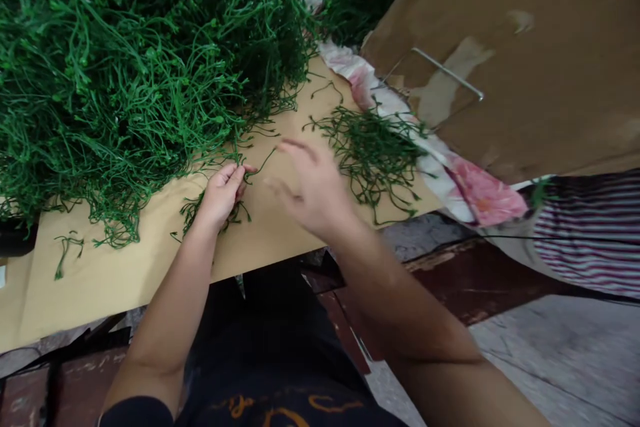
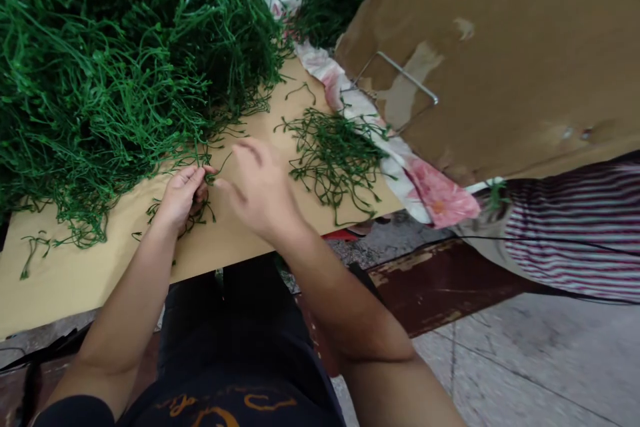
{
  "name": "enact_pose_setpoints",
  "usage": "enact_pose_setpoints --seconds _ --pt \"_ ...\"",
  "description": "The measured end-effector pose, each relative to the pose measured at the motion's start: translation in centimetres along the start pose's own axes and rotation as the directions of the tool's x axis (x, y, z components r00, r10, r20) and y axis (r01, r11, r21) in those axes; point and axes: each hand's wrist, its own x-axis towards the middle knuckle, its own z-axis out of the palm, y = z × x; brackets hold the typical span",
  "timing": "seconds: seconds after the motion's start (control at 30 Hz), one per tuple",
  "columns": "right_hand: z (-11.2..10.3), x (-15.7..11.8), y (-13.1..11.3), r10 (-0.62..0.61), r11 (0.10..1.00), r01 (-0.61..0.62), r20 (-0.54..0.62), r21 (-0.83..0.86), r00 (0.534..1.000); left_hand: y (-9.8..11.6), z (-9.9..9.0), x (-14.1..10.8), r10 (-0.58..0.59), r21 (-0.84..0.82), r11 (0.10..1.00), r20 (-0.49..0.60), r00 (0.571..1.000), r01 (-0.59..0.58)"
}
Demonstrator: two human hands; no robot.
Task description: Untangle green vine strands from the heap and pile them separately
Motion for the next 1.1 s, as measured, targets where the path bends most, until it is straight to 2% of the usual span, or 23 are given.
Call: enact_pose_setpoints --seconds 0.1,0.17,0.23,0.4,0.5,0.57,0.63,0.7,0.73,0.77,0.8,0.83,0.87,0.9,0.97,1.0,1.03,1.1 --pt "3.1 0.7 -1.8 0.002 0.998 -0.014 0.170 0.068 0.986 -0.3 -0.1 -0.1 0.012 -0.017 1.000 -0.035 0.999 -0.013" --pt "3.8 0.9 -1.9 0.045 0.996 -0.058 0.201 0.062 0.978 -0.3 -0.2 -0.2 0.020 -0.022 1.000 -0.051 0.999 -0.021" --pt "3.6 0.8 -1.7 0.039 0.998 -0.049 0.194 0.050 0.980 -0.2 -0.4 -0.1 0.023 -0.021 0.999 -0.058 0.998 -0.024" --pt "3.2 0.1 -1.9 -0.096 0.989 0.085 0.089 0.120 0.991 -0.2 -0.3 0.1 0.016 -0.007 1.000 -0.048 0.999 -0.016" --pt "3.7 -0.6 -2.8 -0.140 0.978 0.129 0.055 0.162 0.989 -0.5 -0.2 0.0 0.004 0.016 1.000 -0.058 0.998 -0.003" --pt "3.5 -1.4 -4.1 -0.171 0.969 0.163 0.029 0.187 0.985 -0.5 -0.3 0.2 -0.011 0.057 0.998 -0.108 0.994 0.017" --pt "2.6 -2.4 -5.9 -0.285 0.928 0.272 0.014 0.253 0.958 -0.3 -0.7 0.5 0.002 0.110 0.994 -0.224 0.975 0.023" --pt "0.9 -3.0 -7.2 -0.460 0.841 0.426 0.028 0.333 0.887 -0.2 -1.1 0.7 0.050 0.139 0.990 -0.335 0.941 -0.003" --pt "0.0 -3.0 -7.4 -0.529 0.802 0.485 0.037 0.350 0.848 -0.1 -1.2 0.7 0.071 0.141 0.990 -0.355 0.932 -0.022" --pt "-1.0 -2.8 -6.9 -0.550 0.796 0.507 0.045 0.331 0.834 -0.1 -1.2 0.5 0.080 0.135 0.990 -0.335 0.939 -0.036" --pt "-1.9 -2.3 -5.9 -0.525 0.824 0.495 0.040 0.277 0.850 -0.1 -1.2 0.2 0.077 0.121 0.992 -0.282 0.956 -0.045" --pt "-2.8 -1.6 -4.2 -0.440 0.883 0.435 -0.012 0.173 0.898 0.0 -1.1 -0.2 0.065 0.101 0.994 -0.204 0.977 -0.045" --pt "-3.6 -0.9 -2.0 -0.288 0.956 0.290 -0.048 0.042 0.957 0.1 -1.0 -0.7 0.047 0.079 0.996 -0.113 0.993 -0.038" --pt "-4.4 -0.2 0.4 -0.132 0.990 0.126 -0.097 -0.065 0.987 0.3 -0.9 -1.2 0.028 0.058 0.998 -0.025 0.999 -0.027" --pt "-5.7 0.8 5.0 0.101 0.971 -0.135 -0.175 -0.198 0.979 1.0 -0.8 -2.1 0.010 0.024 1.000 0.097 0.995 -0.013" --pt "-6.1 1.1 6.6 0.144 0.952 -0.194 -0.214 -0.235 0.966 1.5 -1.0 -2.4 0.007 0.007 1.000 0.124 0.992 -0.008" --pt "-6.3 1.2 7.6 0.163 0.942 -0.226 -0.247 -0.250 0.955 2.1 -1.1 -2.6 0.007 -0.013 1.000 0.134 0.991 -0.005" --pt "-5.8 0.9 7.4 0.142 0.957 -0.201 -0.266 -0.208 0.953 3.3 -1.4 -2.7 0.007 -0.065 0.998 0.124 0.992 0.001"
